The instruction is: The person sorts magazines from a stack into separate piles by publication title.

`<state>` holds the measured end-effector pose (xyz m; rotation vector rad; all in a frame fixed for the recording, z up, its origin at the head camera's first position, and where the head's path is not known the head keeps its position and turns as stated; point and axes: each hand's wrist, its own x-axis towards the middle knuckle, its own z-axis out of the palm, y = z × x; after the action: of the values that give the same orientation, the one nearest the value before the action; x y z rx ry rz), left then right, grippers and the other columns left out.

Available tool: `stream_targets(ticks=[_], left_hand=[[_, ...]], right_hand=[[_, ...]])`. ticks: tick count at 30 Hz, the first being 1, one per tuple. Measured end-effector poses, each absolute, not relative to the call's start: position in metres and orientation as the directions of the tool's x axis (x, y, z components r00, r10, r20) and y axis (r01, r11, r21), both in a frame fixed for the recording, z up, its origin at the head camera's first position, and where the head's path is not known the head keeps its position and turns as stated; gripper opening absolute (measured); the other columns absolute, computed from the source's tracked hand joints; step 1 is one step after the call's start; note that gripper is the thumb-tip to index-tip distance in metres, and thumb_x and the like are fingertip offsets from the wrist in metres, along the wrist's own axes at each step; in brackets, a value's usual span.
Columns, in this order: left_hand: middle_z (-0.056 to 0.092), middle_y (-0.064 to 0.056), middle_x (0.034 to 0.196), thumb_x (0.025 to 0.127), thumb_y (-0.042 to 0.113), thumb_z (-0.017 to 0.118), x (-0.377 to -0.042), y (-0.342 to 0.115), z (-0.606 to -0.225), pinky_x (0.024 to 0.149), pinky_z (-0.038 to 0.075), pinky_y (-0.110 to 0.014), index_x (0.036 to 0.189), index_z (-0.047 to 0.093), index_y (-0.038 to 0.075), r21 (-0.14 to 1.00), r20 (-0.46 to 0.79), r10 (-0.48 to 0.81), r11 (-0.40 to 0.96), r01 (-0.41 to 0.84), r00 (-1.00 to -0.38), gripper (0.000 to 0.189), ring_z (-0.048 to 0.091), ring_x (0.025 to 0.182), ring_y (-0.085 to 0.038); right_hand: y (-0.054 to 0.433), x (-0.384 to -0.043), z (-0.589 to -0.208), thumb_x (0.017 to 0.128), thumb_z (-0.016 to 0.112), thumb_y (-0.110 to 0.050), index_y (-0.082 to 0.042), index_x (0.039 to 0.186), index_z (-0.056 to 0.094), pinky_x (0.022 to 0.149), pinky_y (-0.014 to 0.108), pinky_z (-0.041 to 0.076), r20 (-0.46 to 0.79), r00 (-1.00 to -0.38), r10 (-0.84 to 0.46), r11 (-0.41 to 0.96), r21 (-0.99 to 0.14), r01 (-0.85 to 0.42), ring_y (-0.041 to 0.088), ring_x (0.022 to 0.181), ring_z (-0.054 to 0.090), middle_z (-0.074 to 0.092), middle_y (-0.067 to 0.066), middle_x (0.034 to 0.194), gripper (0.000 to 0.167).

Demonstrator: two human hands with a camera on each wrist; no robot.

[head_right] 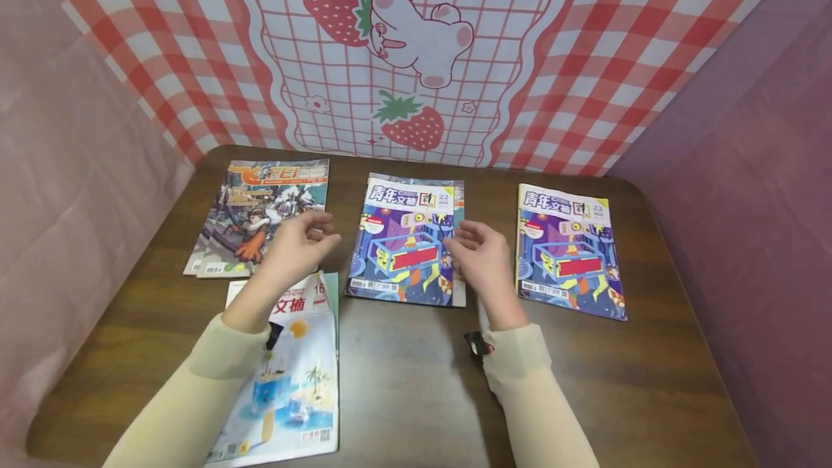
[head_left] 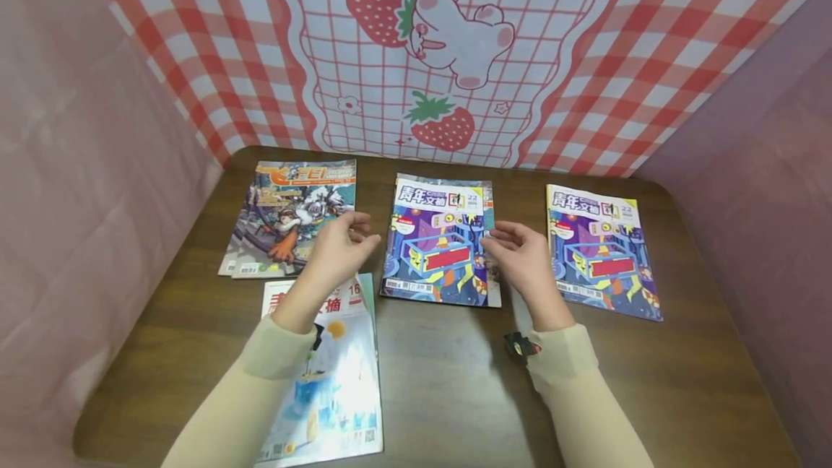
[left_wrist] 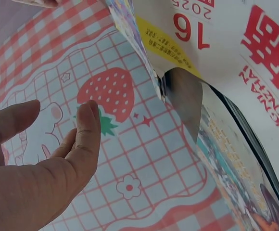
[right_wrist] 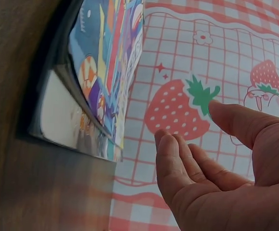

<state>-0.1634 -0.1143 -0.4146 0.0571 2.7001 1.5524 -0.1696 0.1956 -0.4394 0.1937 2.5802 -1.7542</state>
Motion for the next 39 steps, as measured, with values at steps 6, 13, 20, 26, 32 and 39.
stream_targets(ticks=[6,13,20,26,32,39], left_hand=[[0.065,-0.018,0.118,0.092,0.011,0.073,-0.165,-0.113,-0.416,0.084,0.057,-0.039,0.133,0.058,-0.006,0.855,-0.014,0.064,0.519,0.022,-0.998,0.047,0.065,0.099,-0.029],[0.064,-0.021,0.120,0.093,0.014,0.073,-0.172,-0.111,-0.416,0.088,0.056,-0.042,0.134,0.057,-0.007,0.840,-0.037,0.074,0.543,0.009,-0.997,0.048,0.065,0.102,-0.031],[0.064,-0.023,0.122,0.094,0.015,0.072,-0.182,-0.107,-0.421,0.093,0.054,-0.044,0.134,0.056,-0.009,0.824,-0.065,0.089,0.566,-0.003,-0.994,0.049,0.064,0.107,-0.034],[0.064,-0.023,0.123,0.093,0.018,0.073,-0.192,-0.105,-0.425,0.096,0.052,-0.046,0.134,0.056,-0.010,0.803,-0.102,0.111,0.596,-0.016,-0.989,0.052,0.062,0.110,-0.036],[0.064,-0.022,0.121,0.092,0.021,0.074,-0.200,-0.104,-0.427,0.097,0.050,-0.047,0.133,0.056,-0.009,0.783,-0.134,0.117,0.621,-0.033,-0.984,0.053,0.061,0.111,-0.036],[0.065,-0.022,0.122,0.092,0.019,0.073,-0.207,-0.101,-0.433,0.098,0.050,-0.046,0.133,0.057,-0.009,0.778,-0.158,0.108,0.626,-0.056,-0.982,0.052,0.061,0.112,-0.036]], right_hand=[[0.199,-0.168,-0.442,0.093,0.076,-0.015,0.007,0.134,0.059,0.096,0.042,0.053,-0.072,-0.993,0.097,0.365,-0.925,0.102,0.031,0.114,0.065,0.066,0.023,0.125,0.049],[0.203,-0.169,-0.446,0.094,0.076,-0.015,0.007,0.135,0.059,0.096,0.040,0.053,-0.079,-0.993,0.092,0.356,-0.928,0.107,0.031,0.114,0.065,0.066,0.023,0.125,0.050],[0.203,-0.173,-0.449,0.094,0.075,-0.013,0.008,0.136,0.058,0.096,0.041,0.053,-0.088,-0.992,0.092,0.355,-0.928,0.115,0.032,0.115,0.064,0.065,0.024,0.126,0.050],[0.202,-0.176,-0.451,0.095,0.074,-0.016,0.006,0.139,0.056,0.098,0.044,0.052,-0.130,-0.987,0.091,0.384,-0.910,0.155,0.032,0.118,0.063,0.064,0.022,0.129,0.052],[0.201,-0.178,-0.451,0.096,0.073,-0.021,0.002,0.143,0.053,0.100,0.045,0.051,-0.187,-0.978,0.090,0.395,-0.895,0.208,0.032,0.122,0.060,0.061,0.020,0.134,0.056],[0.201,-0.181,-0.451,0.096,0.073,-0.020,0.003,0.145,0.051,0.100,0.044,0.050,-0.209,-0.975,0.073,0.410,-0.885,0.220,0.033,0.124,0.059,0.060,0.020,0.136,0.058]])
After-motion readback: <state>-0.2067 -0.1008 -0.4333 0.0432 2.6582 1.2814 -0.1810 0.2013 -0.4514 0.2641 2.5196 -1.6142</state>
